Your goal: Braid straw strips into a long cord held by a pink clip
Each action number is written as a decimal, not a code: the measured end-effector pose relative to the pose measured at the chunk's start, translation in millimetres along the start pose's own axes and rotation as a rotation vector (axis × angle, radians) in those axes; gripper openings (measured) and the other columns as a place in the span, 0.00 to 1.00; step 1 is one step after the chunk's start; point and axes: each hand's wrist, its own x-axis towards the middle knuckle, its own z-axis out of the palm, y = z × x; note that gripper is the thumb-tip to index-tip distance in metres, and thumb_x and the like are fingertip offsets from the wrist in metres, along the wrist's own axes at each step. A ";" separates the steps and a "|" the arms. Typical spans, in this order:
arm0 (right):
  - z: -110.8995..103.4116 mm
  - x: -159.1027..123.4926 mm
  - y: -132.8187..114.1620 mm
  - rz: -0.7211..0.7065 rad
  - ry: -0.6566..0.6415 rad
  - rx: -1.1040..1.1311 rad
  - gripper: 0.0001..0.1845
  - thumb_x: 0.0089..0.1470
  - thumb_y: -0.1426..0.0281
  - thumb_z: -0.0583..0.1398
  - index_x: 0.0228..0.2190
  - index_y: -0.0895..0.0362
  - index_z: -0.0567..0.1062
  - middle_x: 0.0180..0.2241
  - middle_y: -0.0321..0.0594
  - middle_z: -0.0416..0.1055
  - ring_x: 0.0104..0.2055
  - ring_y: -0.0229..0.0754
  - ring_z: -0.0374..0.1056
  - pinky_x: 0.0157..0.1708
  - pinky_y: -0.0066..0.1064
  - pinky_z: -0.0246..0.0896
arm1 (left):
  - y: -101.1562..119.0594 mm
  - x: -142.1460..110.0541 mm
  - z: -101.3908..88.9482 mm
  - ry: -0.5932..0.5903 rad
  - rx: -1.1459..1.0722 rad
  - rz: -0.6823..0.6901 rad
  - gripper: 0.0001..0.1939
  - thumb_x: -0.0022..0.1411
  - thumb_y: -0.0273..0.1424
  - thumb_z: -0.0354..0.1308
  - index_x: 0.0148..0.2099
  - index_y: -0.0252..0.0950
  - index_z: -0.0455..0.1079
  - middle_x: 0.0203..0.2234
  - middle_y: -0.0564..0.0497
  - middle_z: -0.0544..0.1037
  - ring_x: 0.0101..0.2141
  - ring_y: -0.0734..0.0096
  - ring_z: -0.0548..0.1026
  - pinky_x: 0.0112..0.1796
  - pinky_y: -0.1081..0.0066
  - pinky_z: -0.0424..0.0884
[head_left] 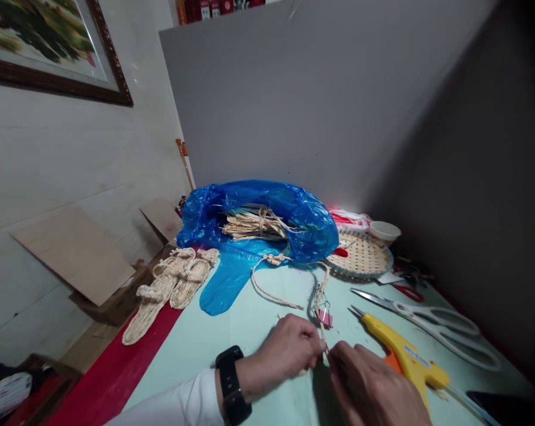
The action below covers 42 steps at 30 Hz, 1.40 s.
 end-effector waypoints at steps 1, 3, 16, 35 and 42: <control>1.0 -0.6 -2.5 -0.057 0.027 -0.041 0.05 0.55 0.75 0.54 0.29 0.53 0.65 0.21 0.36 0.67 0.22 0.41 0.67 0.19 0.29 0.56 | -0.3 0.1 -0.8 -0.021 -0.019 -0.011 0.11 0.53 0.31 0.56 0.21 0.37 0.64 0.09 0.62 0.62 0.11 0.81 0.55 0.16 0.76 0.49; 3.0 -1.5 -8.4 -0.159 0.063 -0.106 0.08 0.52 0.79 0.54 0.32 0.54 0.66 0.22 0.37 0.67 0.24 0.42 0.67 0.20 0.30 0.56 | 1.3 -0.6 -2.3 -0.061 -0.054 -0.028 0.11 0.55 0.31 0.57 0.22 0.36 0.63 0.10 0.63 0.61 0.11 0.83 0.53 0.14 0.78 0.47; -9.9 7.2 -34.8 -0.055 0.019 -0.054 0.11 0.47 0.80 0.56 0.34 0.56 0.66 0.27 0.39 0.68 0.30 0.44 0.62 0.28 0.33 0.53 | 11.6 -9.0 -7.9 -0.142 -0.122 -0.009 0.10 0.50 0.35 0.58 0.26 0.36 0.62 0.12 0.65 0.55 0.13 0.85 0.48 0.15 0.79 0.40; -12.2 23.4 -3.7 0.625 -0.206 0.784 0.06 0.52 0.73 0.54 0.27 0.57 0.72 0.22 0.32 0.66 0.25 0.34 0.59 0.24 0.25 0.46 | 13.6 -6.8 -14.8 -0.127 0.385 0.118 0.13 0.56 0.36 0.57 0.24 0.35 0.66 0.16 0.58 0.68 0.21 0.76 0.59 0.24 0.76 0.52; -10.0 21.7 -6.1 0.658 -0.156 0.795 0.08 0.53 0.71 0.55 0.25 0.58 0.71 0.20 0.33 0.66 0.23 0.34 0.58 0.23 0.25 0.45 | 16.8 -6.4 -22.4 -0.142 0.528 0.134 0.14 0.58 0.37 0.54 0.23 0.36 0.66 0.16 0.57 0.70 0.22 0.72 0.64 0.27 0.73 0.57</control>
